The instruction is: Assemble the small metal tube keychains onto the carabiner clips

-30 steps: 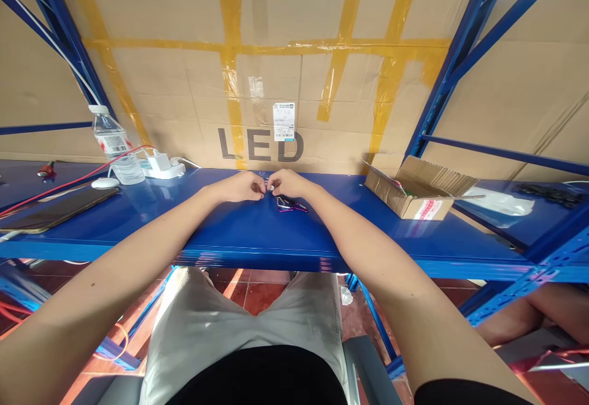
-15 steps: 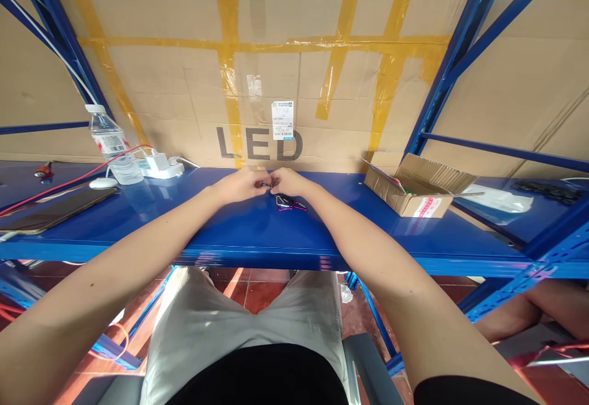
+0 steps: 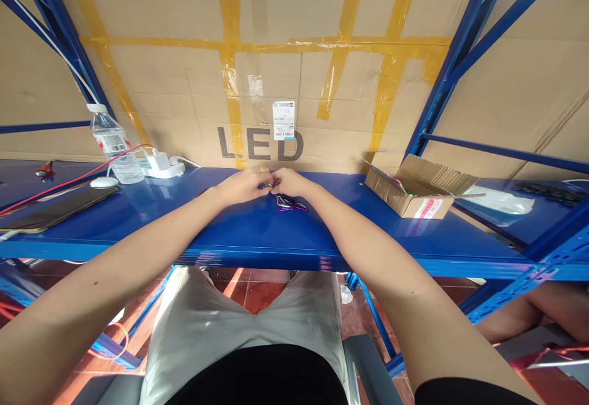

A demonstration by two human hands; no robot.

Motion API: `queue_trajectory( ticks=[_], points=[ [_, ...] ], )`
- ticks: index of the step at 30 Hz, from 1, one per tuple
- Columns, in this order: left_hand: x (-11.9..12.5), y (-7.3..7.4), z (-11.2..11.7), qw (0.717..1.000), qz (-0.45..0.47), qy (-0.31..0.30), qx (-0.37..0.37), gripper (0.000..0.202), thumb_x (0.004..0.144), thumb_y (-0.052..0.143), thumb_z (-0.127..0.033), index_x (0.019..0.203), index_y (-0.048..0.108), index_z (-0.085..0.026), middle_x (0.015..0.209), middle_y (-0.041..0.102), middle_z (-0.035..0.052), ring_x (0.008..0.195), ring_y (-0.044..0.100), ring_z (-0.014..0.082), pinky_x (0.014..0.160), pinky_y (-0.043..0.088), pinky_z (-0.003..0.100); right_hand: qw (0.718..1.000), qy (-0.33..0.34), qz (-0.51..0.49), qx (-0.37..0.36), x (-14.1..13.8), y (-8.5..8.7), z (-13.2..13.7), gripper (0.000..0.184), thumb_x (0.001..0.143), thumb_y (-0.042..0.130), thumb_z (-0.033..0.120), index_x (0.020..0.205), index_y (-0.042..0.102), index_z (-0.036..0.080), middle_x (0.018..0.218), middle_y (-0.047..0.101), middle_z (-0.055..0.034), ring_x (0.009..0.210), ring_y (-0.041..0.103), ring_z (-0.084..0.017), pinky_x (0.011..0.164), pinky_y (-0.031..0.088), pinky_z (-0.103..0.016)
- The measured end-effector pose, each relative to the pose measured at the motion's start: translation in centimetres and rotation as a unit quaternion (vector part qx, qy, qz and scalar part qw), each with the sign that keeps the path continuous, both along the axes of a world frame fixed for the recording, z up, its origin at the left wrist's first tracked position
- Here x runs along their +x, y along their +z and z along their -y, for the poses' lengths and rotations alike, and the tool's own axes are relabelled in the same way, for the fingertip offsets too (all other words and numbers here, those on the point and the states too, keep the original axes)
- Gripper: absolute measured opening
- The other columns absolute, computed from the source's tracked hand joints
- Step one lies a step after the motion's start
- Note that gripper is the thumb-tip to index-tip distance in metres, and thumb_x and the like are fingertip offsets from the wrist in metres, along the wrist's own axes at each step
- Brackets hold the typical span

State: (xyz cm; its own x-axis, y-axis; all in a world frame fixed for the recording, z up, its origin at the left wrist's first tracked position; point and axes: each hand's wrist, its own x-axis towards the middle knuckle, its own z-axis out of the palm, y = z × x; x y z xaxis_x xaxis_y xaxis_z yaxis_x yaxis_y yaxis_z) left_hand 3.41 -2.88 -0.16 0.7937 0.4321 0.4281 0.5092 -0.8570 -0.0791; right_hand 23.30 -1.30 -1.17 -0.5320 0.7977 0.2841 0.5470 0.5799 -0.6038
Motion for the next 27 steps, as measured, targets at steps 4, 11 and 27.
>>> queue_trajectory(
  ticks=[4, 11, 27],
  points=[
    [0.1, 0.1, 0.2, 1.000, 0.013, 0.005, -0.008, 0.011, 0.092, 0.060, -0.025, 0.091, 0.069, -0.017, 0.099, 0.067, 0.0097, 0.095, 0.064, 0.0237, 0.079, 0.049, 0.033, 1.000, -0.008, -0.008, -0.017, 0.0, 0.1, 0.2, 0.008, 0.069, 0.071, 0.011, 0.076, 0.072, 0.014, 0.073, 0.071, 0.0003, 0.074, 0.064, -0.018, 0.073, 0.047, -0.030],
    [-3.0, 1.6, -0.7, 0.988, 0.075, 0.079, -0.109, 0.018, 0.086, 0.056, -0.021, 0.091, 0.073, -0.018, 0.084, 0.073, 0.0041, 0.074, 0.062, 0.0173, 0.070, 0.046, 0.030, 0.998, -0.021, -0.009, -0.052, -0.1, 0.5, 1.2, 0.017, 0.072, 0.074, 0.012, 0.088, 0.076, 0.016, 0.083, 0.075, -0.0025, 0.077, 0.066, -0.017, 0.080, 0.051, -0.032],
    [-1.5, 1.7, 1.0, 0.995, 0.045, 0.032, -0.079, 0.032, 0.085, 0.053, -0.021, 0.101, 0.080, -0.023, 0.104, 0.079, 0.0038, 0.089, 0.068, 0.0214, 0.076, 0.050, 0.032, 0.999, -0.017, -0.017, -0.033, 0.1, 0.1, 0.4, 0.015, 0.070, 0.077, 0.020, 0.084, 0.075, 0.016, 0.078, 0.074, -0.0016, 0.076, 0.065, -0.020, 0.077, 0.051, -0.033]
  ],
)
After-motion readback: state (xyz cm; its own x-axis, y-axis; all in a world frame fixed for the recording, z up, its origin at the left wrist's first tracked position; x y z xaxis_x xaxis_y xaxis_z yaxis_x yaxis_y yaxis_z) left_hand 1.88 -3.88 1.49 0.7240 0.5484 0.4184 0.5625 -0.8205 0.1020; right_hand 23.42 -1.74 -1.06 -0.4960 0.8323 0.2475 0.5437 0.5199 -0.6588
